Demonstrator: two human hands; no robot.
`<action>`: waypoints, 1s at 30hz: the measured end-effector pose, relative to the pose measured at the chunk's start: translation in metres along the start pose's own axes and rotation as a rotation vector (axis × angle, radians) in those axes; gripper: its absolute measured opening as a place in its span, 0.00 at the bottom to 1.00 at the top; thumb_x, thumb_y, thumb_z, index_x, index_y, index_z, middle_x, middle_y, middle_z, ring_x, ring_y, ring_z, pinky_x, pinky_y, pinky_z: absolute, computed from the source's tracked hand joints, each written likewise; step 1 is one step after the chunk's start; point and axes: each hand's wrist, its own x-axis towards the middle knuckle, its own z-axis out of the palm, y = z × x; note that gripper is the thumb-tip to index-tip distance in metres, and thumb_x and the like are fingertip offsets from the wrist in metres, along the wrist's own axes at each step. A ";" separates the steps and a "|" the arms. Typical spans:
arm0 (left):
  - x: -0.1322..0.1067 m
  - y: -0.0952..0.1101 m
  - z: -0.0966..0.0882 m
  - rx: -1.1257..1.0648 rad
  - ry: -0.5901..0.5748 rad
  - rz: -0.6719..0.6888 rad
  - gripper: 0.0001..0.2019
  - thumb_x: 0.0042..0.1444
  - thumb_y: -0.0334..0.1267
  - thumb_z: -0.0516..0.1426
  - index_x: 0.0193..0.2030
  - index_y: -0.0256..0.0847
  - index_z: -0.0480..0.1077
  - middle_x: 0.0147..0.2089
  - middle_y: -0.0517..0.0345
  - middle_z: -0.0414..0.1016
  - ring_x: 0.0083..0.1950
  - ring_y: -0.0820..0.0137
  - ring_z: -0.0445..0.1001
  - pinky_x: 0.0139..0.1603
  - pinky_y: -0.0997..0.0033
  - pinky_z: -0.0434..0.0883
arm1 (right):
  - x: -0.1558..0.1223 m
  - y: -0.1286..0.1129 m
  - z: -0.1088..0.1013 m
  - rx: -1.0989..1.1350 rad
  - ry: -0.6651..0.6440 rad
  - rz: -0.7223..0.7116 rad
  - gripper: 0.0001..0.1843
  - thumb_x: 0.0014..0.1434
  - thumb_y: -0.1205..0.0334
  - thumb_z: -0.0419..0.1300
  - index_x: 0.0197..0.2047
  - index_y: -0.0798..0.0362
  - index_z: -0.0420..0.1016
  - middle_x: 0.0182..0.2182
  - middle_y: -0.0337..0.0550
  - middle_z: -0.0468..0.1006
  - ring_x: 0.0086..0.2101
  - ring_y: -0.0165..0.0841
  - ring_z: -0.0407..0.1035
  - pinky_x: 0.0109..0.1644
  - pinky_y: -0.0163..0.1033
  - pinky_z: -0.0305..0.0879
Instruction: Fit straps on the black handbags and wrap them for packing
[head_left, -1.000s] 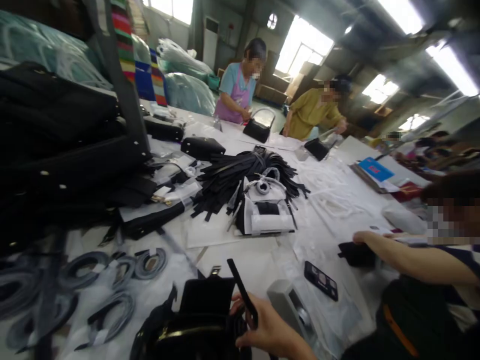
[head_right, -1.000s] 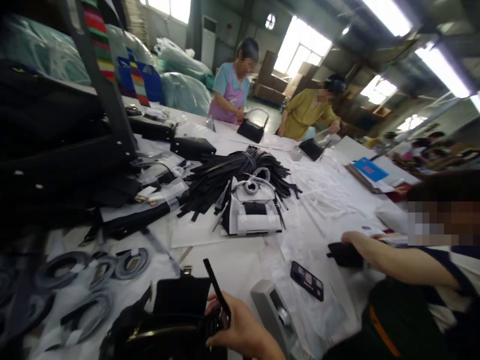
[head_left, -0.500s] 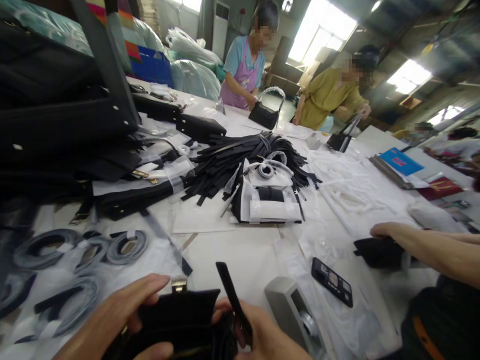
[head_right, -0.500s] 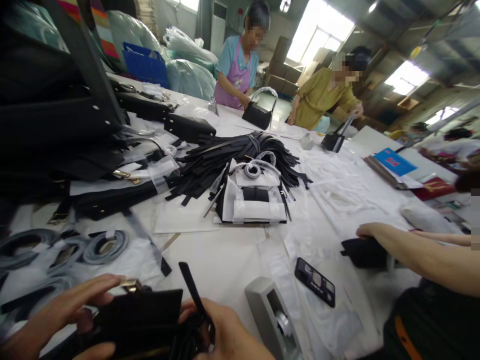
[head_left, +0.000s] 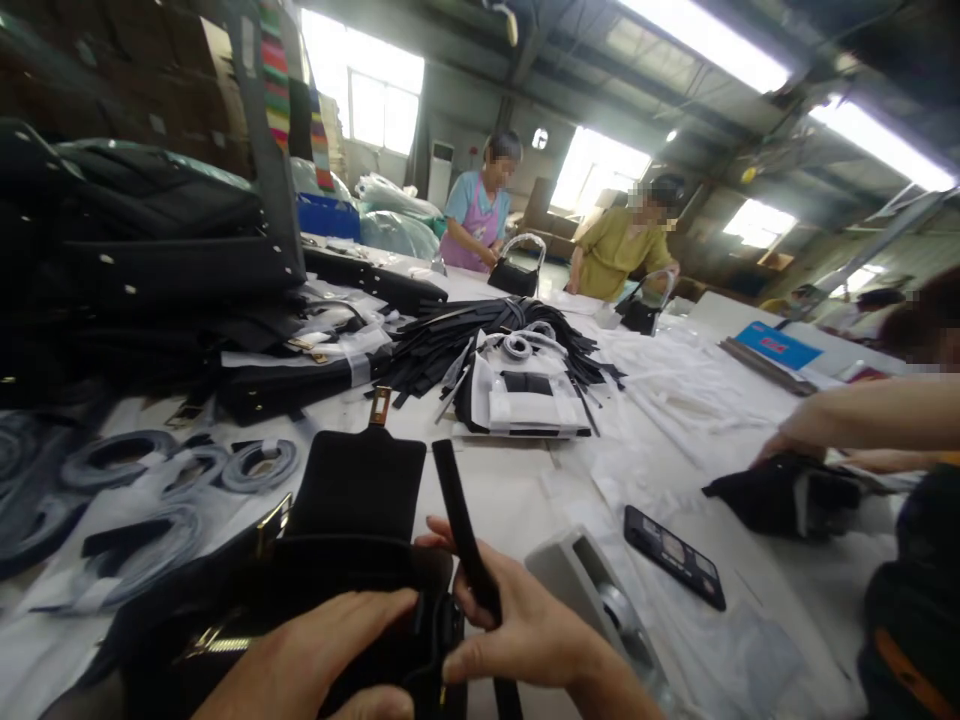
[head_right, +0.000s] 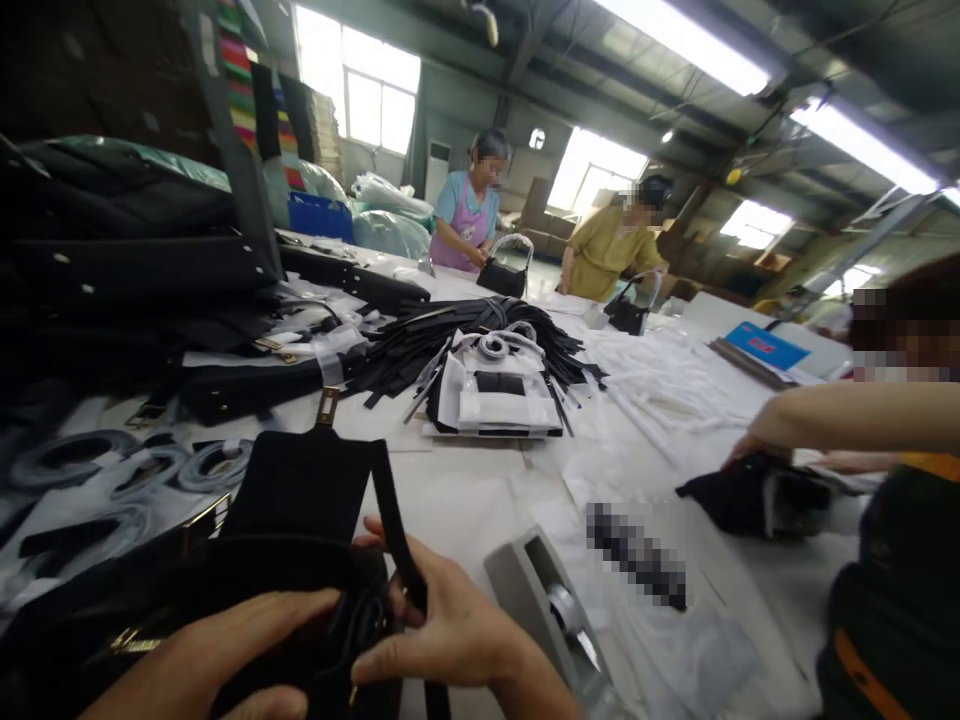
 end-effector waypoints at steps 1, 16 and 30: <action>0.000 0.005 0.005 0.016 0.016 0.008 0.25 0.50 0.52 0.67 0.57 0.60 0.76 0.55 0.60 0.83 0.52 0.52 0.82 0.50 0.67 0.79 | -0.002 0.000 0.001 0.008 0.000 -0.031 0.50 0.42 0.61 0.77 0.67 0.39 0.64 0.42 0.37 0.73 0.29 0.26 0.54 0.36 0.34 0.58; 0.004 0.047 0.031 0.268 0.213 -0.067 0.35 0.59 0.63 0.54 0.64 0.38 0.68 0.49 0.45 0.84 0.48 0.50 0.83 0.49 0.58 0.77 | -0.066 -0.006 -0.006 0.798 0.188 -0.147 0.27 0.69 0.43 0.53 0.55 0.57 0.75 0.43 0.50 0.81 0.27 0.26 0.67 0.35 0.32 0.67; -0.031 0.139 0.124 -0.456 0.032 -0.008 0.31 0.57 0.63 0.58 0.55 0.39 0.71 0.45 0.47 0.83 0.51 0.56 0.80 0.49 0.63 0.77 | -0.097 -0.049 0.019 0.767 0.024 -0.499 0.26 0.72 0.44 0.45 0.58 0.51 0.74 0.58 0.47 0.76 0.62 0.37 0.66 0.67 0.46 0.55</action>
